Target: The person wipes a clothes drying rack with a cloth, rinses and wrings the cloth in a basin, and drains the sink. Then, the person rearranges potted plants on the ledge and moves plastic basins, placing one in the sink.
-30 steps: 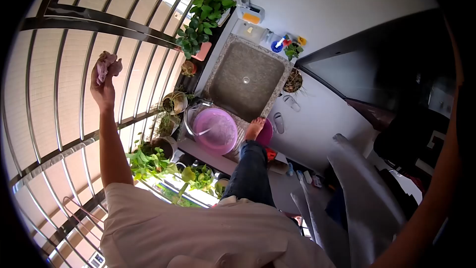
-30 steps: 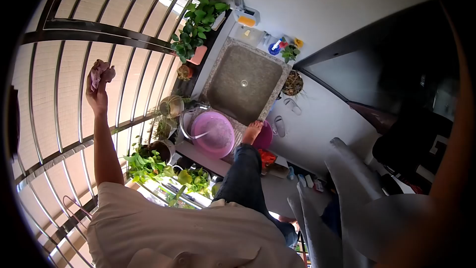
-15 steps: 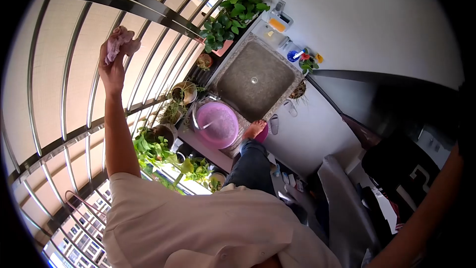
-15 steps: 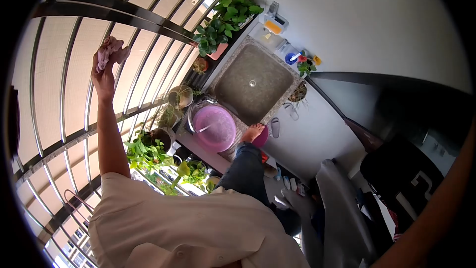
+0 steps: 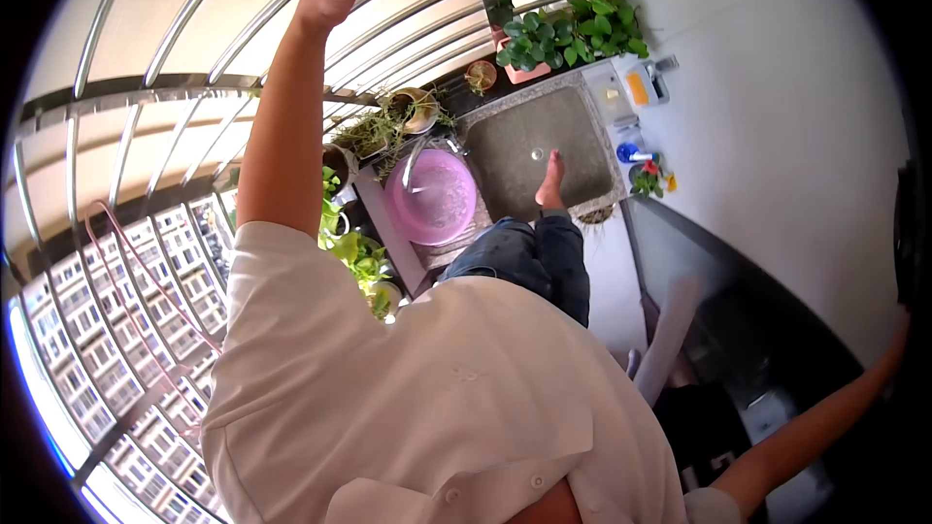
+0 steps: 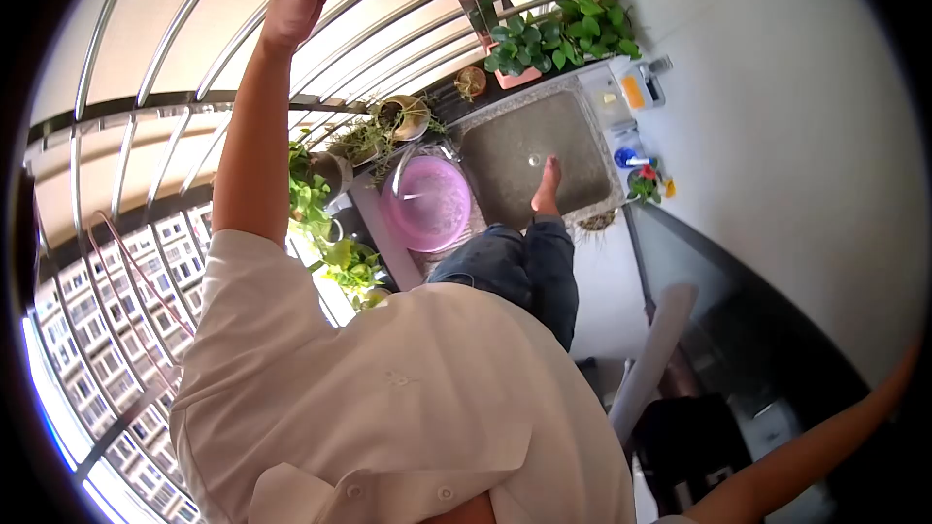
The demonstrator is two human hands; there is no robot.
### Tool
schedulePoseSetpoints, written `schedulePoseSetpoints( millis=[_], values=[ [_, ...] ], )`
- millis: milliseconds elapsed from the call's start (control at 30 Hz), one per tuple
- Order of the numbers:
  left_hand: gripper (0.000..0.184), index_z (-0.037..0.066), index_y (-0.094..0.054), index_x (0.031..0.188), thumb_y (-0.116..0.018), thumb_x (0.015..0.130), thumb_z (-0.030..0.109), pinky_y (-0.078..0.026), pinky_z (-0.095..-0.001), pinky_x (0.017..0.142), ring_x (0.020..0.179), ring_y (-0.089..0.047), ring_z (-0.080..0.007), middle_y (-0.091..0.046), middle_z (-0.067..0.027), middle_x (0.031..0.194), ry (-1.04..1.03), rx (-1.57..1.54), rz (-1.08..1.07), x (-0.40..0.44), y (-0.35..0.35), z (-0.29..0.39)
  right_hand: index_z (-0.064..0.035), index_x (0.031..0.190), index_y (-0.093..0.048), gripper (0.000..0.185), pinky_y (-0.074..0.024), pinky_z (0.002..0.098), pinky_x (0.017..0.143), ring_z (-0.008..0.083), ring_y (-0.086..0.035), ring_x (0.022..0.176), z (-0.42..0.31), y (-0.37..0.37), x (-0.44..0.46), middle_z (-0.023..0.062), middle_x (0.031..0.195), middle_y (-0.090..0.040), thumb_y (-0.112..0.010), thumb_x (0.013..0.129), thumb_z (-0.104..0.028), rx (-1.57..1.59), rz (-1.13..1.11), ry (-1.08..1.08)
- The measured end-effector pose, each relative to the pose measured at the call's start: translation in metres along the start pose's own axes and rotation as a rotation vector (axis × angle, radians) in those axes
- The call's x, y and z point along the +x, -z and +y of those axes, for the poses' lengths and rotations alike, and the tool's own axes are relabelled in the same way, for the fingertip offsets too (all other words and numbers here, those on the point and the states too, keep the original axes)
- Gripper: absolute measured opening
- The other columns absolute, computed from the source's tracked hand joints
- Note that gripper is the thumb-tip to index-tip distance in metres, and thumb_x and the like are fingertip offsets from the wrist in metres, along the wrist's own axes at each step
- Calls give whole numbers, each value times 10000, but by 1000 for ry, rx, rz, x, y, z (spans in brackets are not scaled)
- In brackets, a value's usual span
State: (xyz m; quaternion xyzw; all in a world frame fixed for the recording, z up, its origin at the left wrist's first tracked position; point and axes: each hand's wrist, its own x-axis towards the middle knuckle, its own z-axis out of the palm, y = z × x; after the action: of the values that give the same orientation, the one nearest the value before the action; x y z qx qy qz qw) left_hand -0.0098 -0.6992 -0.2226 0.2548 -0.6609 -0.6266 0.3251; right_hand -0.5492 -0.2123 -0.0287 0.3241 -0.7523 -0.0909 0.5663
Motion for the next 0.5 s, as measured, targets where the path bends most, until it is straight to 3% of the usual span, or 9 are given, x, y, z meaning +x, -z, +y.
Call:
schedulePoseSetpoints(
  millis=[200, 300, 400, 433, 467, 500],
  values=[
    [256, -14, -573, 1155, -608, 932, 108, -588, -403, 824, 927, -696, -282, -666, -165, 1041, -25, -95, 37, 11, -8, -11, 84, 1399, -434, 523, -321, 595, 1090, 432, -358, 1398, -1, -26, -10, 265, 1515, -360, -342, 1067, -310, -69, 116, -47],
    [380, 18, -514, 1334, -526, 954, 8, -481, -361, 1007, 1161, -594, -225, -600, -102, 1238, -44, -96, 106, 11, 39, -57, 5, 1411, -474, 489, -371, 559, 1074, 384, -405, 1386, 13, -42, -17, 195, 1523, -390, -358, 1051, -305, -101, 196, -56],
    [418, -5, -484, 1342, -485, 926, -48, -368, -362, 1112, 1263, -515, -211, -571, -121, 1280, -14, -96, 114, 11, 36, -49, 117, 1363, -418, 505, -385, 557, 1055, 499, -408, 1314, 0, -40, -17, 369, 1378, -435, -489, 1010, -237, -302, 179, 49],
    [430, -7, -471, 1348, -470, 921, -61, -349, -365, 1127, 1279, -500, -208, -563, -122, 1290, 9, -102, 157, 8, 33, -49, 136, 1355, -415, 479, -368, 554, 1070, 497, -397, 1324, -13, -33, -14, 369, 1383, -430, -432, 1023, -209, -237, 172, 4],
    [425, -12, -497, 1340, -500, 918, -62, -465, -349, 1042, 1192, -590, -233, -611, -155, 1247, -36, -136, 159, 9, 30, -49, 154, 1347, -412, 458, -351, 551, 1084, 494, -386, 1334, -27, -24, -10, 369, 1387, -426, -376, 1036, -181, -172, 167, -40],
    [426, -13, -491, 1344, -492, 921, -61, -446, -354, 1064, 1206, -580, -233, -603, -156, 1260, -23, -143, 162, 8, 31, -48, 172, 1339, -410, 444, -334, 547, 1098, 492, -376, 1344, -39, -20, -8, 369, 1392, -421, -319, 1050, -153, -103, 163, -90]
  ],
)
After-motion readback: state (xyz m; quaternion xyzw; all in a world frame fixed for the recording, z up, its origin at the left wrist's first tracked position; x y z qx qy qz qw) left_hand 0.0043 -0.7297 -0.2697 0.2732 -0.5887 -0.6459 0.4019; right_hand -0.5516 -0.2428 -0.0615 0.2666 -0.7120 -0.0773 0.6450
